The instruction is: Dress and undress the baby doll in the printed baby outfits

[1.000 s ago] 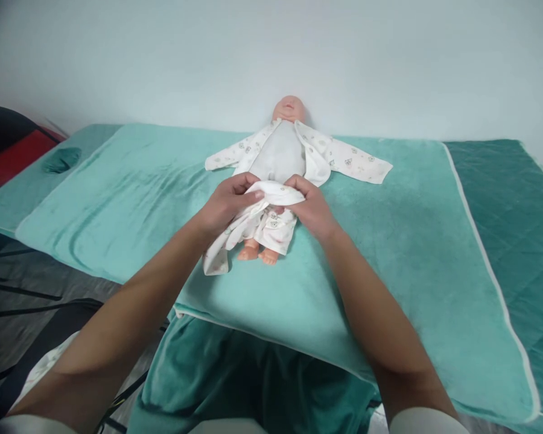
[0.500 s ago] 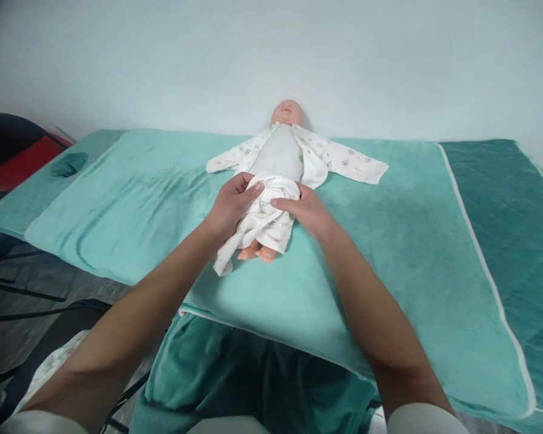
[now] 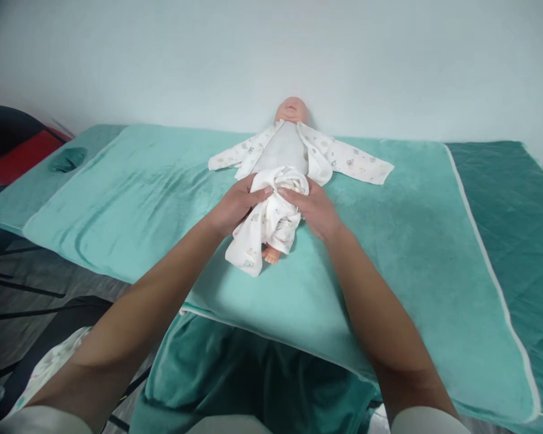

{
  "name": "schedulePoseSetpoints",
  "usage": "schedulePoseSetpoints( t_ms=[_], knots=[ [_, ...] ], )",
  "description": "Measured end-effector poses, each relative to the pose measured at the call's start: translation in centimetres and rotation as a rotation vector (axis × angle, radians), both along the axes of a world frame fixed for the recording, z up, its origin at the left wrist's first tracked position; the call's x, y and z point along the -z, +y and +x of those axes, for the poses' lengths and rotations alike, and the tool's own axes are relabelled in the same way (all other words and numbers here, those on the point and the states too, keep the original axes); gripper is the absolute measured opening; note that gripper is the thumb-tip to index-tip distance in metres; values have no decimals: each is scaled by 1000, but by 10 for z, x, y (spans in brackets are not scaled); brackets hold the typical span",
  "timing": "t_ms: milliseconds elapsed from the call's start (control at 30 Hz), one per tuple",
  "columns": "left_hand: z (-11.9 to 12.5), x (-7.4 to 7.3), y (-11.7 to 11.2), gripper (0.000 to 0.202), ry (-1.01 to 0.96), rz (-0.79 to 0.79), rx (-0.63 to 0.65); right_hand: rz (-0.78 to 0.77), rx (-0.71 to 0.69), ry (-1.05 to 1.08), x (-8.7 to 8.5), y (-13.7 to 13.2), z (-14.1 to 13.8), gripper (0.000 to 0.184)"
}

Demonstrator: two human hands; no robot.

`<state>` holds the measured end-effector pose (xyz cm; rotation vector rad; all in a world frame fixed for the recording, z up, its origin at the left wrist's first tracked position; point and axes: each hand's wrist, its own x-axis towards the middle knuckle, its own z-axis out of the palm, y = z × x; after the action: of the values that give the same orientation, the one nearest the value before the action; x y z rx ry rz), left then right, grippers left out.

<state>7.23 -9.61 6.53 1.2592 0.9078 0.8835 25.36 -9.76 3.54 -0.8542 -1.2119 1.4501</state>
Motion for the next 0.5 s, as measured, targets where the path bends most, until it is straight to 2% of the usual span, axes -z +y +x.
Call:
schedulePoseSetpoints(
  t_ms=[200, 267, 400, 500],
  knots=[
    [2, 7, 5, 44, -86, -29, -122, 66, -192, -193, -5, -2, 9, 53],
    [2, 9, 6, 43, -109, -39, -135, 70, -211, -267, -5, -1, 11, 51],
    [0, 7, 5, 47, -72, -29, -104, 89, -95, -343, -1, 1, 11, 47],
    [-3, -1, 1, 48, 133, 5, -1, 69, 51, -233, 5, 7, 10, 45]
  ],
)
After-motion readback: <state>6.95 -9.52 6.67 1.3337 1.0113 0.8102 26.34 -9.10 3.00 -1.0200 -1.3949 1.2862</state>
